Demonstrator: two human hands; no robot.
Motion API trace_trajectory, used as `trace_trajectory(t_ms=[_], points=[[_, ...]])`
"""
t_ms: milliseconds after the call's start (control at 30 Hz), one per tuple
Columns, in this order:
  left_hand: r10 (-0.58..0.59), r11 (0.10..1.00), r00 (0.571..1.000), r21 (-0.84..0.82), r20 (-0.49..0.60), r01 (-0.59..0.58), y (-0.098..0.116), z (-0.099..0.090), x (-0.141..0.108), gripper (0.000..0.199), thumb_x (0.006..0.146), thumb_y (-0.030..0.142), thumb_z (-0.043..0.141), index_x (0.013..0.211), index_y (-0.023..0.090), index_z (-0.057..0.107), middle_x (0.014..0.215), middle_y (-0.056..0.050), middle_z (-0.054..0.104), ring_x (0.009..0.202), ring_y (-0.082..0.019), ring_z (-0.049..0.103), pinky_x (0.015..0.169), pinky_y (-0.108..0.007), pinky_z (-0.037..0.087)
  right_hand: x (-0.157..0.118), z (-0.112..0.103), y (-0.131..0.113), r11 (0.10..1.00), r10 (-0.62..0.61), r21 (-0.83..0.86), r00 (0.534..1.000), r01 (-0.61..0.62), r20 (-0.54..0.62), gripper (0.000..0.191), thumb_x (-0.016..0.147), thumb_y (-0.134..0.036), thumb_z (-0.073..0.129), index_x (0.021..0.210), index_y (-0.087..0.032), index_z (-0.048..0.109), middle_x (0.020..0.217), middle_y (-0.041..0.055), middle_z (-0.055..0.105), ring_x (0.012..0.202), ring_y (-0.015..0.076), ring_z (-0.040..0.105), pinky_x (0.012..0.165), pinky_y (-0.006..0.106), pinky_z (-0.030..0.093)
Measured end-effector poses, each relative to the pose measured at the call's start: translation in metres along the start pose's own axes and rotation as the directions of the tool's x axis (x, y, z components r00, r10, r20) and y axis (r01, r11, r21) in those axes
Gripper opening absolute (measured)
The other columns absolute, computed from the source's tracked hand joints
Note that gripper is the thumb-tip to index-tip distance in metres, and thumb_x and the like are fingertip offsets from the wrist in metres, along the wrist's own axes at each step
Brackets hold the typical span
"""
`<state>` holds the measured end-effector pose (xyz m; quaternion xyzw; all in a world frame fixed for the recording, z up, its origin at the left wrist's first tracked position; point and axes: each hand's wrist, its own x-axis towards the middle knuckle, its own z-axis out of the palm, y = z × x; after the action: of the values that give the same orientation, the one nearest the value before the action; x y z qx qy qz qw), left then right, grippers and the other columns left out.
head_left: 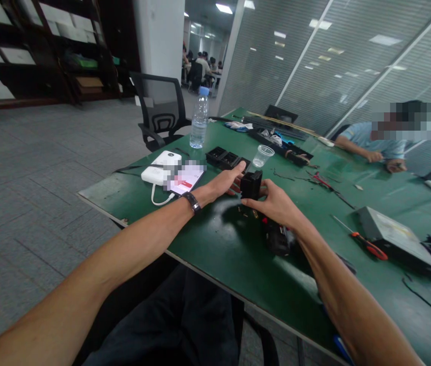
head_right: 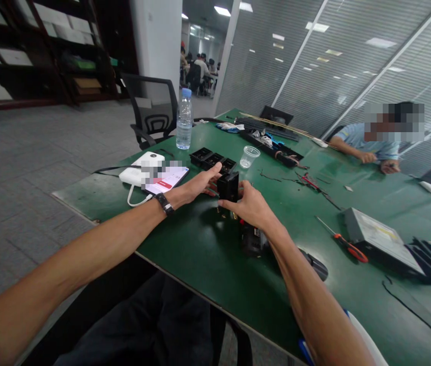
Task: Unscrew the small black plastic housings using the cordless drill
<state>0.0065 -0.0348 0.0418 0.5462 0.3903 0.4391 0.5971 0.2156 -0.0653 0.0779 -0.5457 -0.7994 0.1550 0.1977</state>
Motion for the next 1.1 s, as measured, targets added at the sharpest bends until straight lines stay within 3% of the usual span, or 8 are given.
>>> trace_trajectory(t_ms=[333, 567, 733, 800, 933, 1100], points=[[0.067, 0.997, 0.997, 0.031, 0.024, -0.068, -0.004, 0.004, 0.001, 0.072, 0.097, 0.08, 0.043, 0.099, 0.017, 0.079, 0.108, -0.013, 0.078, 0.094, -0.024, 0.065, 0.084, -0.035, 0.049, 0.0, 0.005, 0.0, 0.996, -0.041, -0.073, 0.999, 0.04, -0.01, 0.058, 0.078, -0.058, 0.086, 0.113, -0.025, 0.054, 0.106, 0.0115, 0.079, 0.095, 0.0324, 0.076, 0.078, 0.045, 0.058], [0.088, 0.996, 0.996, 0.023, 0.035, -0.089, -0.005, 0.005, 0.0, 0.071, 0.096, 0.08, 0.045, 0.1, 0.017, 0.078, 0.105, -0.011, 0.078, 0.096, -0.023, 0.066, 0.084, -0.034, 0.05, 0.0, 0.003, -0.004, 0.986, -0.057, -0.155, 0.998, 0.055, -0.012, 0.05, 0.082, -0.062, 0.081, 0.106, -0.026, 0.055, 0.095, 0.0083, 0.078, 0.082, 0.0302, 0.075, 0.069, 0.042, 0.056], [0.084, 0.996, 0.996, 0.01, 0.039, -0.084, -0.004, 0.006, -0.002, 0.067, 0.097, 0.078, 0.047, 0.104, 0.019, 0.079, 0.11, -0.011, 0.079, 0.101, -0.025, 0.068, 0.084, -0.034, 0.05, 0.0, 0.005, -0.003, 0.965, -0.111, -0.243, 0.993, 0.1, -0.033, 0.05, 0.085, -0.063, 0.079, 0.107, -0.026, 0.055, 0.107, 0.0118, 0.078, 0.097, 0.0333, 0.075, 0.079, 0.043, 0.055], [0.078, 0.997, 0.995, 0.005, 0.056, -0.078, -0.003, 0.007, -0.003, 0.066, 0.097, 0.077, 0.049, 0.102, 0.019, 0.078, 0.107, -0.011, 0.079, 0.099, -0.024, 0.068, 0.082, -0.034, 0.05, -0.001, 0.007, -0.003, 0.948, -0.126, -0.299, 0.991, 0.106, -0.05, 0.051, 0.083, -0.063, 0.08, 0.107, -0.025, 0.056, 0.104, 0.0124, 0.077, 0.097, 0.0355, 0.073, 0.082, 0.046, 0.054], [0.039, 0.998, 0.991, -0.059, 0.126, -0.032, 0.001, 0.01, -0.007, 0.06, 0.095, 0.074, 0.058, 0.099, 0.017, 0.076, 0.095, -0.01, 0.077, 0.089, -0.022, 0.067, 0.078, -0.033, 0.05, -0.004, 0.008, -0.008, 0.914, -0.148, -0.394, 0.983, 0.095, -0.106, 0.054, 0.084, -0.065, 0.078, 0.11, -0.023, 0.059, 0.099, 0.0158, 0.073, 0.094, 0.0395, 0.069, 0.079, 0.049, 0.051], [0.085, 0.974, 0.981, -0.222, 0.172, -0.045, 0.009, 0.006, -0.013, 0.051, 0.09, 0.064, 0.074, 0.108, 0.017, 0.075, 0.107, -0.01, 0.077, 0.092, -0.021, 0.07, 0.083, -0.035, 0.055, -0.005, 0.004, -0.012, 0.91, -0.196, -0.398, 0.965, 0.112, -0.175, 0.055, 0.089, -0.063, 0.074, 0.123, -0.023, 0.059, 0.104, 0.0162, 0.071, 0.1, 0.0396, 0.064, 0.081, 0.049, 0.051]])
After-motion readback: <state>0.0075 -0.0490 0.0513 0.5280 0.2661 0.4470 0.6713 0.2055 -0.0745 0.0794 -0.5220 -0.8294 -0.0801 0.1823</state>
